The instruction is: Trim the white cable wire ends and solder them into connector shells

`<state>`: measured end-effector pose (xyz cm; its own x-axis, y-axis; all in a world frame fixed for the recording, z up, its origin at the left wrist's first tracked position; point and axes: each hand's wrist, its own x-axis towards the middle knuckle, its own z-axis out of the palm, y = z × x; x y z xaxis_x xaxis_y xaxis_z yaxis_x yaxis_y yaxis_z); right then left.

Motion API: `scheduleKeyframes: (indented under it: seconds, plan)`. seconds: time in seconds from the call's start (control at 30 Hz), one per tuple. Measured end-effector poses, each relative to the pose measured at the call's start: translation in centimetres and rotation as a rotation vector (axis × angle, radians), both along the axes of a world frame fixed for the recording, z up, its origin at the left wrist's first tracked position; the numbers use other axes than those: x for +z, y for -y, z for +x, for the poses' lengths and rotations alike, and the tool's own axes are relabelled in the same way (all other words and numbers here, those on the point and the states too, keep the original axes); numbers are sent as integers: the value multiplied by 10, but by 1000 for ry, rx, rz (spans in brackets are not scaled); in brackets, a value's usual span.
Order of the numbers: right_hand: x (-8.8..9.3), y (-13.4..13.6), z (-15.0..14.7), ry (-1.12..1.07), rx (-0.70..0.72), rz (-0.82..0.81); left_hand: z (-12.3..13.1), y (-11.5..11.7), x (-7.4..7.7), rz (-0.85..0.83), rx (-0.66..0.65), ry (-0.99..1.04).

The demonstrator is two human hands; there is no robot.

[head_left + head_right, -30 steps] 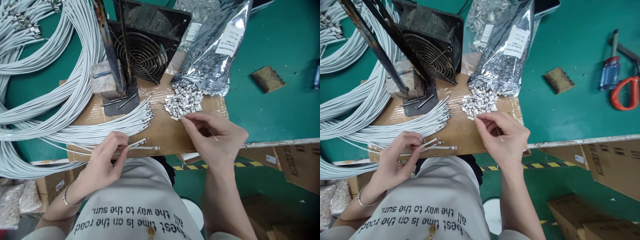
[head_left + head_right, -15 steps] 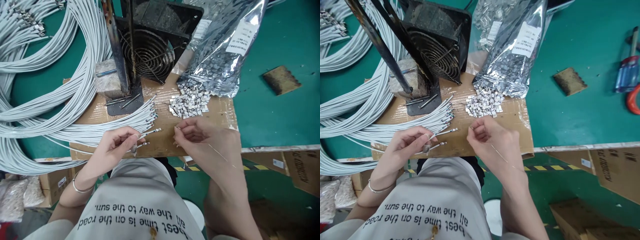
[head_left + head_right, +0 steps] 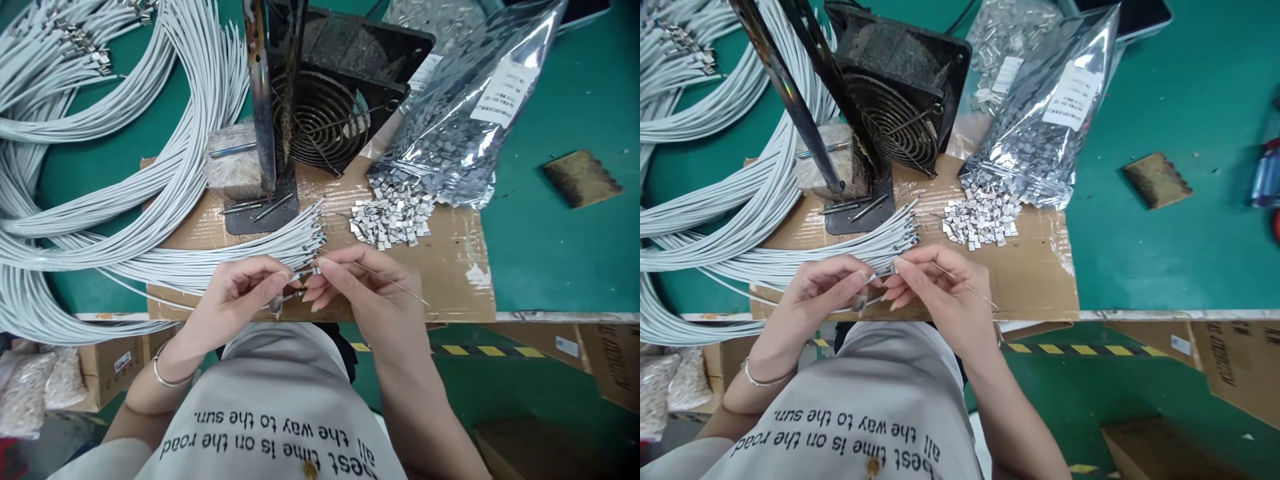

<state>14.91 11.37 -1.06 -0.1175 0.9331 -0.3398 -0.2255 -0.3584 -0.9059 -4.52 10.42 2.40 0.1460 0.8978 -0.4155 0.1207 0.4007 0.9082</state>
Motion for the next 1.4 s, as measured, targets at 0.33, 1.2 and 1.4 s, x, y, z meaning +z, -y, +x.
scheduleKeyframes:
  seconds: [0.33,1.2,1.4]
  plan:
    - [-2,5,-5,69,22,150,0,0,-4,-10,12,40]
    - [1,8,-10,27,40,194,4,2,-2,-48,61,132]
    - [0,9,-10,11,34,202,4,2,-1,-74,52,157]
